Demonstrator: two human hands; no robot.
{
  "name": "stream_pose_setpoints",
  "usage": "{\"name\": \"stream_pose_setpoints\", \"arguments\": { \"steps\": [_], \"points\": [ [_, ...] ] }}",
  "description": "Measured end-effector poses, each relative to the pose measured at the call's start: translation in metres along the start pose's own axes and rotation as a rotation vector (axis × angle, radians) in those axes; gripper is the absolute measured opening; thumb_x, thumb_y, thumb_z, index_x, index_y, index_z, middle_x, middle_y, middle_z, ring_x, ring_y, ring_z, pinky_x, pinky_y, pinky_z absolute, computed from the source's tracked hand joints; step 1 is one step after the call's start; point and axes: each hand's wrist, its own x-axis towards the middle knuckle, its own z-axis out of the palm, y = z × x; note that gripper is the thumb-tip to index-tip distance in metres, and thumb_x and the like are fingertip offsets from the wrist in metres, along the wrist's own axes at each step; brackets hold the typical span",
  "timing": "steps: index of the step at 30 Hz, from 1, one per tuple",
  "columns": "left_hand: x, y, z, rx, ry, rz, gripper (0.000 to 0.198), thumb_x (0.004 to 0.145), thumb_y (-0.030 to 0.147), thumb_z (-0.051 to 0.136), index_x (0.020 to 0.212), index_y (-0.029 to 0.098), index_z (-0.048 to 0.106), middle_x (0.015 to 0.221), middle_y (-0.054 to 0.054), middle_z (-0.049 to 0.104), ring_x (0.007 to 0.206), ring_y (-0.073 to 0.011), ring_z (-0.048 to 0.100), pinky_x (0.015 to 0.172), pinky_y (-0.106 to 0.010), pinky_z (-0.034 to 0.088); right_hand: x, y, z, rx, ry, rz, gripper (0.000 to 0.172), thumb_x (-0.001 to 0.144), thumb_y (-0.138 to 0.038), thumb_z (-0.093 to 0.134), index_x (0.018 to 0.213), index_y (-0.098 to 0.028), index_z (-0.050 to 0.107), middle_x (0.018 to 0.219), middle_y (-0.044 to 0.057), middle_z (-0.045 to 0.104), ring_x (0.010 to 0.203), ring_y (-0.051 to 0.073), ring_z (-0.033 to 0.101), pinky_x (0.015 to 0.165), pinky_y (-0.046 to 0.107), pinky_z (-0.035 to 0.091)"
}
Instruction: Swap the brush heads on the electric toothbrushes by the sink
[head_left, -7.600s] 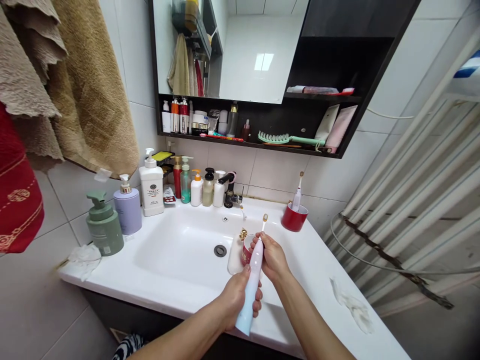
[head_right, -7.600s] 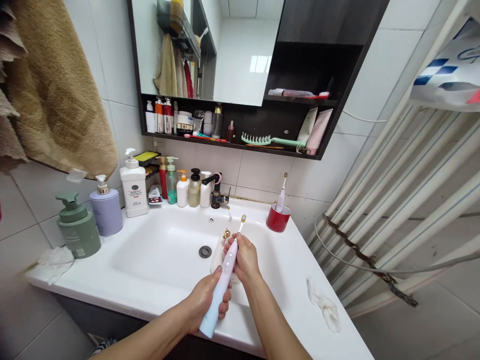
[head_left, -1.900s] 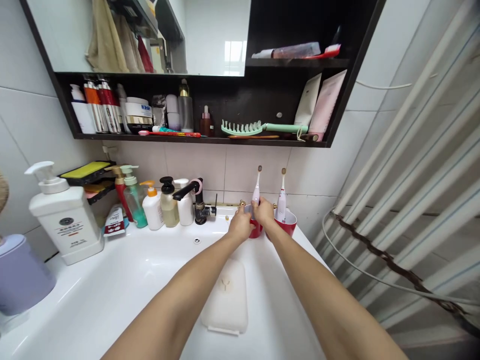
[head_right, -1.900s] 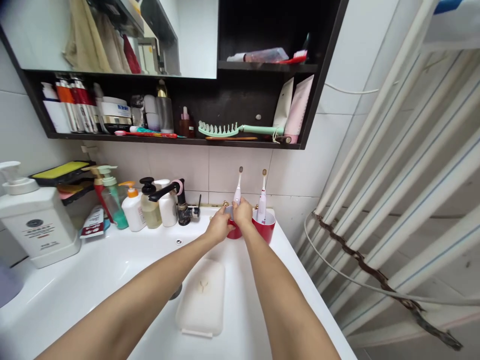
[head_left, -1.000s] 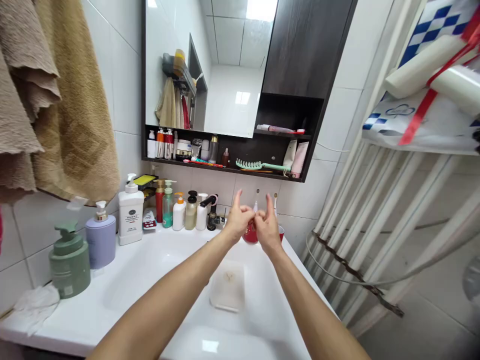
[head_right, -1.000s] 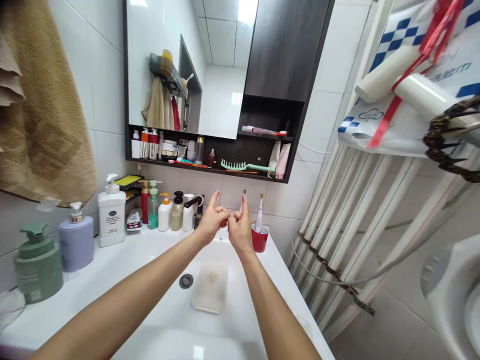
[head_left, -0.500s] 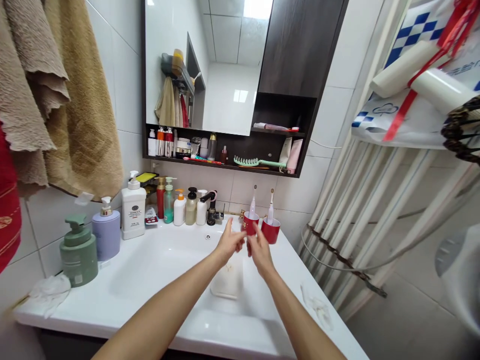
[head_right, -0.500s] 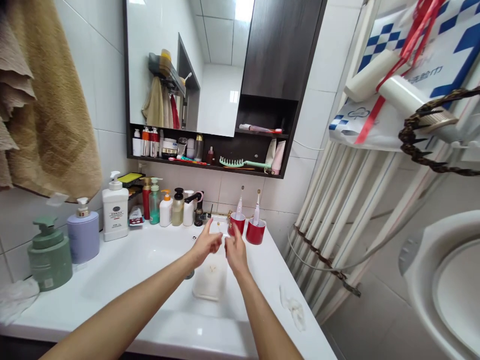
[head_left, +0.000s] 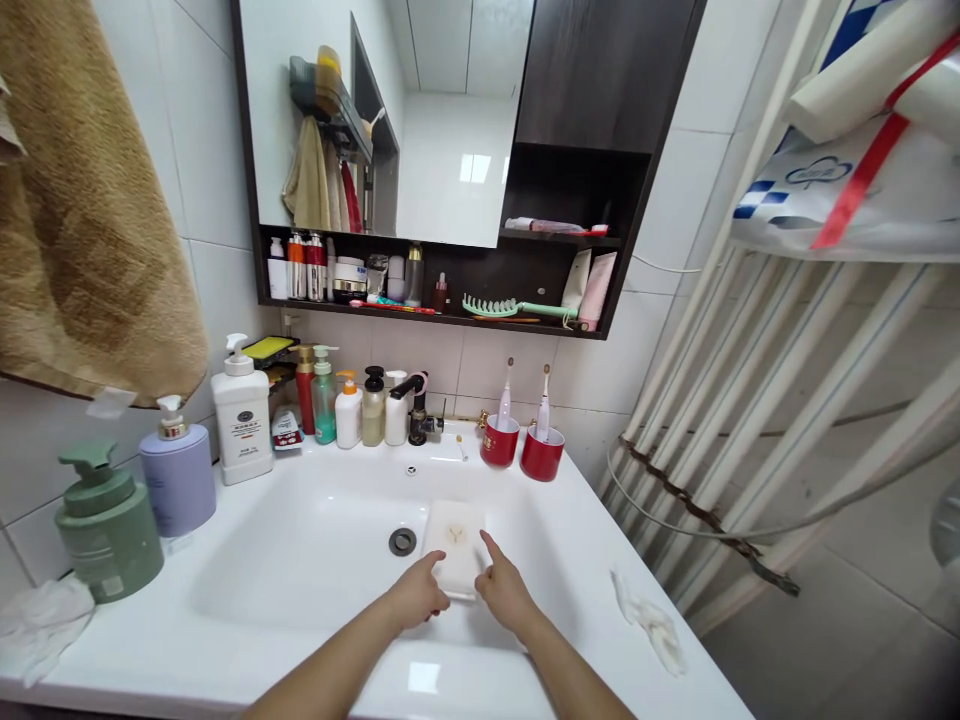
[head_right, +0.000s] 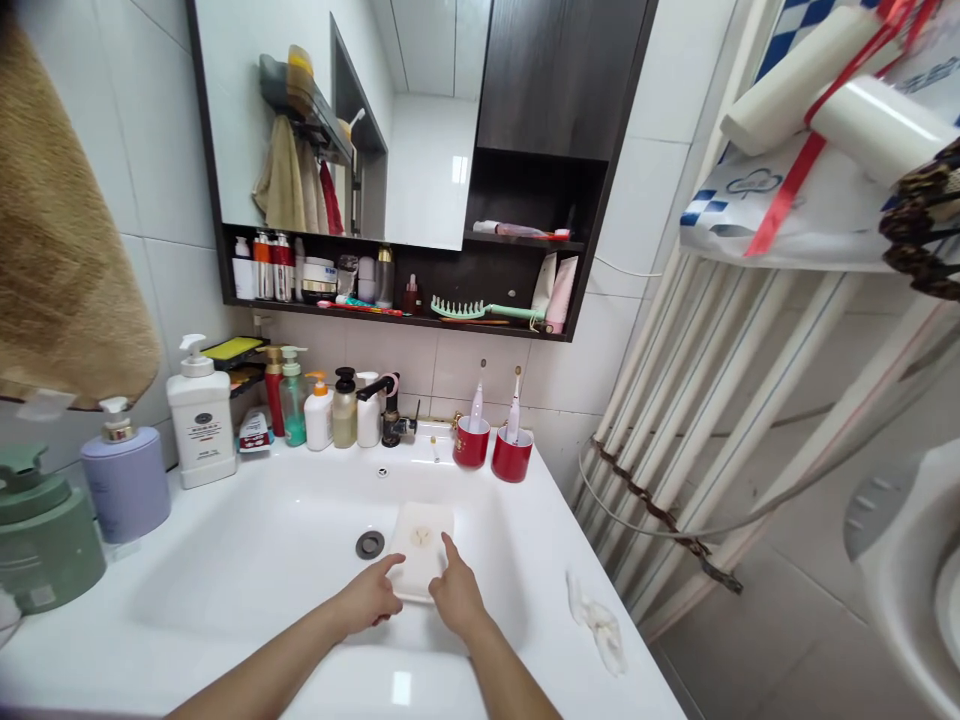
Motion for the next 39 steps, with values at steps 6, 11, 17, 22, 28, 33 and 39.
{"name": "stream_pose_setpoints", "arguments": {
  "steps": [6, 11, 17, 22, 28, 33, 39],
  "points": [
    [0.000, -0.003, -0.001, 0.056, -0.030, -0.004, 0.071, 0.050, 0.001, 0.045, 0.116, 0.014, 0.022, 0.043, 0.010, 0.033, 0.035, -0.0029, 0.030, 0.039, -0.017, 0.020, -0.005, -0.003, 0.001, -0.005, -0.002, -0.033, 0.066, 0.057, -0.007, 0.034, 0.120, -0.013, 0.016, 0.044, -0.008, 0.031, 0.042, 0.009, 0.033, 0.047, 0.019, 0.031],
    [0.000, -0.005, -0.002, 0.087, -0.036, 0.012, 0.071, 0.051, 0.001, 0.044, 0.116, 0.014, 0.020, 0.044, 0.010, 0.035, 0.036, -0.0030, 0.031, 0.039, -0.017, 0.020, -0.006, -0.004, 0.001, -0.001, -0.001, -0.012, 0.065, 0.057, -0.007, 0.034, 0.120, -0.014, 0.016, 0.045, -0.007, 0.032, 0.043, 0.009, 0.033, 0.049, 0.020, 0.032],
    [0.004, -0.010, -0.002, 0.098, -0.027, 0.024, 0.071, 0.051, 0.002, 0.045, 0.116, 0.015, 0.020, 0.044, 0.010, 0.035, 0.036, -0.0030, 0.031, 0.039, -0.017, 0.021, -0.008, -0.003, 0.002, 0.009, -0.013, -0.033, 0.066, 0.058, -0.007, 0.034, 0.120, -0.013, 0.015, 0.046, -0.007, 0.034, 0.044, 0.009, 0.035, 0.049, 0.020, 0.032],
    [0.008, -0.013, 0.000, 0.103, -0.008, 0.025, 0.072, 0.051, 0.001, 0.044, 0.117, 0.014, 0.019, 0.045, 0.010, 0.032, 0.035, -0.0025, 0.029, 0.038, -0.017, 0.020, -0.007, -0.002, 0.002, 0.008, -0.003, -0.034, 0.066, 0.057, -0.007, 0.034, 0.120, -0.013, 0.014, 0.045, -0.007, 0.033, 0.043, 0.009, 0.035, 0.048, 0.020, 0.032],
    [0.006, -0.013, -0.001, 0.090, -0.015, 0.028, 0.073, 0.051, 0.003, 0.046, 0.117, 0.015, 0.018, 0.046, 0.010, 0.032, 0.036, -0.0024, 0.030, 0.039, -0.017, 0.020, -0.008, -0.002, 0.001, 0.004, -0.006, -0.038, 0.067, 0.056, -0.007, 0.034, 0.120, -0.013, 0.014, 0.045, -0.007, 0.034, 0.044, 0.009, 0.037, 0.049, 0.020, 0.032],
    [0.006, -0.012, -0.001, 0.071, -0.011, 0.029, 0.073, 0.050, 0.002, 0.045, 0.117, 0.014, 0.018, 0.045, 0.010, 0.032, 0.035, -0.0024, 0.029, 0.039, -0.017, 0.020, -0.006, 0.000, 0.003, 0.005, -0.004, -0.047, 0.067, 0.056, -0.006, 0.034, 0.120, -0.012, 0.014, 0.045, -0.007, 0.035, 0.043, 0.009, 0.036, 0.049, 0.020, 0.032],
    [0.007, -0.015, -0.001, 0.040, 0.011, 0.057, 0.078, 0.050, 0.003, 0.049, 0.118, 0.016, 0.014, 0.042, 0.011, 0.030, 0.034, -0.0023, 0.028, 0.038, -0.017, 0.019, -0.007, -0.001, 0.002, 0.012, 0.003, -0.042, 0.067, 0.056, -0.006, 0.034, 0.120, -0.012, 0.014, 0.043, -0.008, 0.033, 0.043, 0.009, 0.037, 0.049, 0.020, 0.033]
  ]
}}
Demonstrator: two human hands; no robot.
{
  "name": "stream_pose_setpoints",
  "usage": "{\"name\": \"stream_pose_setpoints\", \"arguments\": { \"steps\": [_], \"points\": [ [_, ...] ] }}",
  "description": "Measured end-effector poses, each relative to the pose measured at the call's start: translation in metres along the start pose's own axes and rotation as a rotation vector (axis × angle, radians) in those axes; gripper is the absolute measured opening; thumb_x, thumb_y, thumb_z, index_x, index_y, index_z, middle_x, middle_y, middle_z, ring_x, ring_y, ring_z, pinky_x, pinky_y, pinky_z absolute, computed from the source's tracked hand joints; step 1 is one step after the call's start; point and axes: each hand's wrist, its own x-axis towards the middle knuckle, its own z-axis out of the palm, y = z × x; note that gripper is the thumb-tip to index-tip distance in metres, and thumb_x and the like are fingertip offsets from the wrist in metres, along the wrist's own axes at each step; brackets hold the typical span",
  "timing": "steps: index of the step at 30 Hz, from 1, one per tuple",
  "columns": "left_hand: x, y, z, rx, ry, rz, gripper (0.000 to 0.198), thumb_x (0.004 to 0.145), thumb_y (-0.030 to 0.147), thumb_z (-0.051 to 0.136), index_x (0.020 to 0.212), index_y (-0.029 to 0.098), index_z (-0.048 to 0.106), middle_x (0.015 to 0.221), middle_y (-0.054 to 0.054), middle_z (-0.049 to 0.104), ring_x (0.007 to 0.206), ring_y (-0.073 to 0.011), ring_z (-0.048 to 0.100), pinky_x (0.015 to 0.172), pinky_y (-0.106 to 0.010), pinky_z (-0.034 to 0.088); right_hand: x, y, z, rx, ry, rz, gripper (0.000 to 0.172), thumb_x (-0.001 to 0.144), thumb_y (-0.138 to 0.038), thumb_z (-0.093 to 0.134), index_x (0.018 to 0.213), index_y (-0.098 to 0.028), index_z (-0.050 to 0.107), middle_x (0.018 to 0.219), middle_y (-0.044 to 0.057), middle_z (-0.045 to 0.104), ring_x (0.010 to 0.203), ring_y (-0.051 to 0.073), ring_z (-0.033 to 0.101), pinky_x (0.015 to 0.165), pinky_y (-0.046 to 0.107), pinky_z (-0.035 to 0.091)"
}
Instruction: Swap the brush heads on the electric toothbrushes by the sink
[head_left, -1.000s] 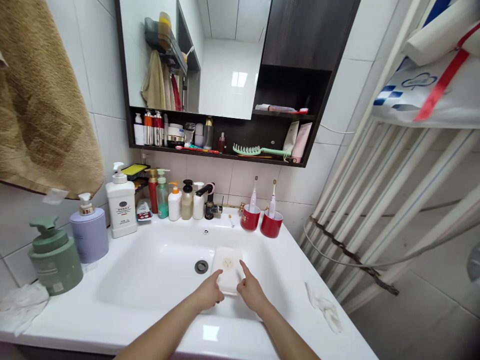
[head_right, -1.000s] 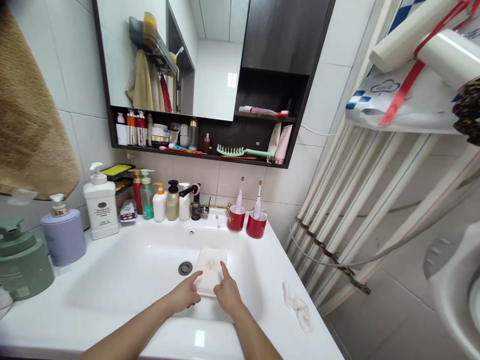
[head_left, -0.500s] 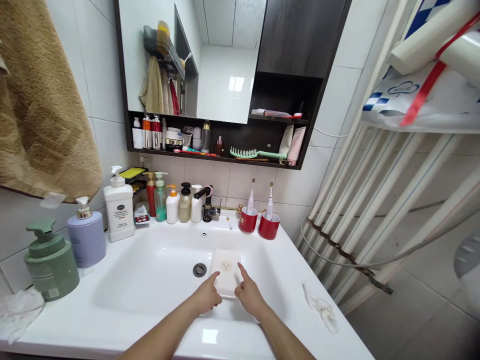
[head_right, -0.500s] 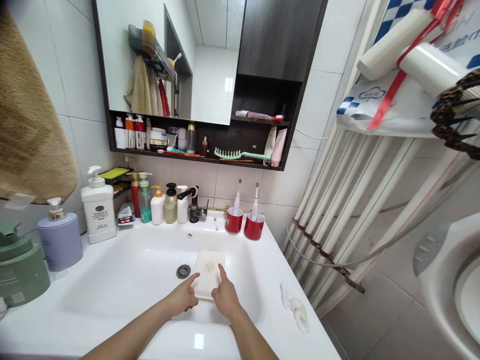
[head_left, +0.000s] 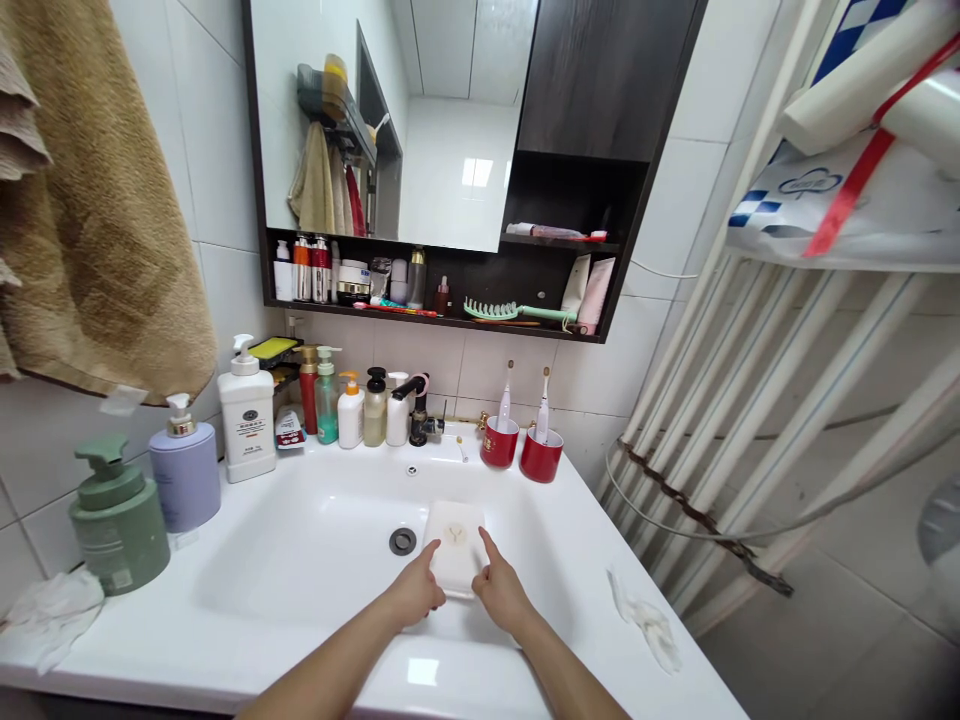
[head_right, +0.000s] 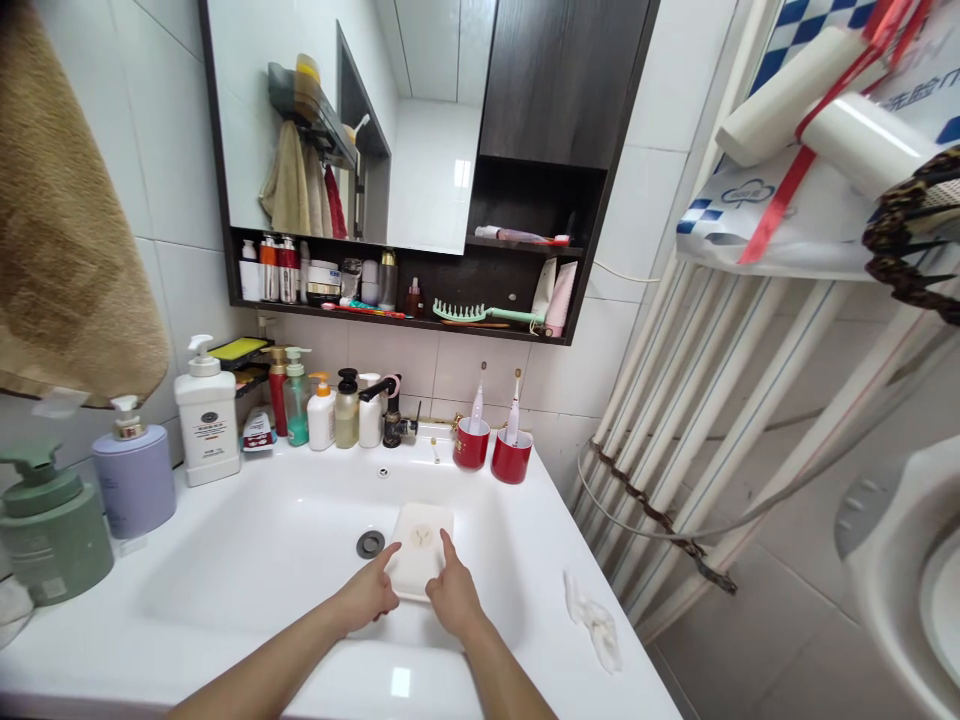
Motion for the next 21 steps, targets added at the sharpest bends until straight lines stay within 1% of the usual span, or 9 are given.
{"name": "stream_pose_setpoints", "arguments": {
  "steps": [4, 6, 8, 10, 13, 15, 16, 18, 21],
  "points": [
    [-0.003, 0.000, 0.001, -0.033, 0.018, 0.036, 0.079, 0.050, 0.003, 0.049, 0.119, 0.015, 0.012, 0.039, 0.012, 0.029, 0.033, -0.0032, 0.027, 0.037, -0.017, 0.018, -0.002, 0.003, 0.004, 0.038, 0.021, 0.005, 0.068, 0.055, -0.006, 0.034, 0.120, -0.012, 0.015, 0.042, -0.008, 0.033, 0.041, 0.009, 0.036, 0.047, 0.020, 0.032],
    [-0.004, 0.012, 0.002, -0.059, 0.027, 0.069, 0.077, 0.051, 0.004, 0.047, 0.119, 0.015, 0.012, 0.038, 0.011, 0.030, 0.033, -0.0040, 0.027, 0.037, -0.018, 0.019, -0.002, -0.006, 0.003, 0.111, 0.028, 0.022, 0.068, 0.056, -0.007, 0.034, 0.120, -0.012, 0.014, 0.040, -0.009, 0.031, 0.038, 0.008, 0.033, 0.043, 0.020, 0.031],
    [-0.006, 0.037, 0.002, -0.100, 0.029, 0.137, 0.074, 0.054, 0.005, 0.044, 0.119, 0.018, 0.012, 0.039, 0.010, 0.032, 0.034, -0.0044, 0.028, 0.038, -0.018, 0.021, -0.001, -0.029, -0.006, 0.236, 0.056, -0.025, 0.067, 0.058, -0.009, 0.034, 0.121, -0.012, 0.010, 0.039, -0.009, 0.029, 0.035, 0.008, 0.030, 0.039, 0.020, 0.029],
    [-0.012, 0.076, -0.001, -0.161, 0.013, 0.244, 0.073, 0.057, 0.008, 0.043, 0.119, 0.021, 0.007, 0.041, 0.010, 0.033, 0.036, -0.0037, 0.028, 0.039, -0.017, 0.022, -0.001, -0.066, -0.025, 0.412, 0.137, -0.210, 0.065, 0.062, -0.013, 0.033, 0.121, -0.015, 0.006, 0.041, -0.009, 0.030, 0.036, 0.008, 0.030, 0.038, 0.020, 0.029],
    [-0.032, 0.143, -0.007, -0.432, -0.172, 0.607, 0.079, 0.057, 0.010, 0.046, 0.119, 0.022, -0.001, 0.045, 0.010, 0.036, 0.038, -0.0021, 0.031, 0.042, -0.016, 0.024, -0.007, -0.129, -0.062, 0.629, 0.263, -0.513, 0.068, 0.062, -0.014, 0.037, 0.121, -0.021, 0.004, 0.045, -0.009, 0.033, 0.038, 0.006, 0.031, 0.039, 0.019, 0.030],
    [-0.049, 0.177, -0.011, -0.494, -0.279, 0.726, 0.079, 0.057, 0.012, 0.049, 0.119, 0.026, 0.002, 0.046, 0.010, 0.036, 0.039, -0.0014, 0.032, 0.043, -0.016, 0.024, -0.016, -0.162, -0.083, 0.688, 0.263, -0.640, 0.069, 0.061, -0.014, 0.038, 0.120, -0.025, 0.004, 0.046, -0.010, 0.034, 0.037, 0.005, 0.031, 0.037, 0.017, 0.029],
    [-0.057, 0.189, -0.012, -0.505, -0.316, 0.754, 0.079, 0.057, 0.012, 0.049, 0.119, 0.027, 0.002, 0.047, 0.010, 0.037, 0.039, -0.0011, 0.032, 0.043, -0.016, 0.024, -0.021, -0.172, -0.091, 0.705, 0.268, -0.678, 0.069, 0.061, -0.014, 0.039, 0.120, -0.026, 0.005, 0.046, -0.010, 0.034, 0.036, 0.005, 0.029, 0.036, 0.016, 0.028],
    [-0.067, 0.200, -0.013, -0.505, -0.364, 0.783, 0.077, 0.057, 0.012, 0.049, 0.118, 0.029, 0.004, 0.047, 0.010, 0.038, 0.038, -0.0009, 0.031, 0.042, -0.016, 0.024, -0.029, -0.183, -0.099, 0.722, 0.268, -0.708, 0.068, 0.061, -0.014, 0.039, 0.119, -0.028, 0.006, 0.046, -0.010, 0.033, 0.035, 0.004, 0.027, 0.034, 0.015, 0.026],
    [-0.064, 0.192, -0.010, -0.507, -0.368, 0.768, 0.079, 0.056, 0.013, 0.052, 0.118, 0.029, 0.005, 0.046, 0.010, 0.039, 0.039, -0.0016, 0.033, 0.042, -0.016, 0.023, -0.030, -0.174, -0.093, 0.756, 0.263, -0.674, 0.068, 0.061, -0.014, 0.040, 0.119, -0.028, 0.008, 0.045, -0.011, 0.033, 0.035, 0.004, 0.029, 0.034, 0.016, 0.026]
  ]
}}
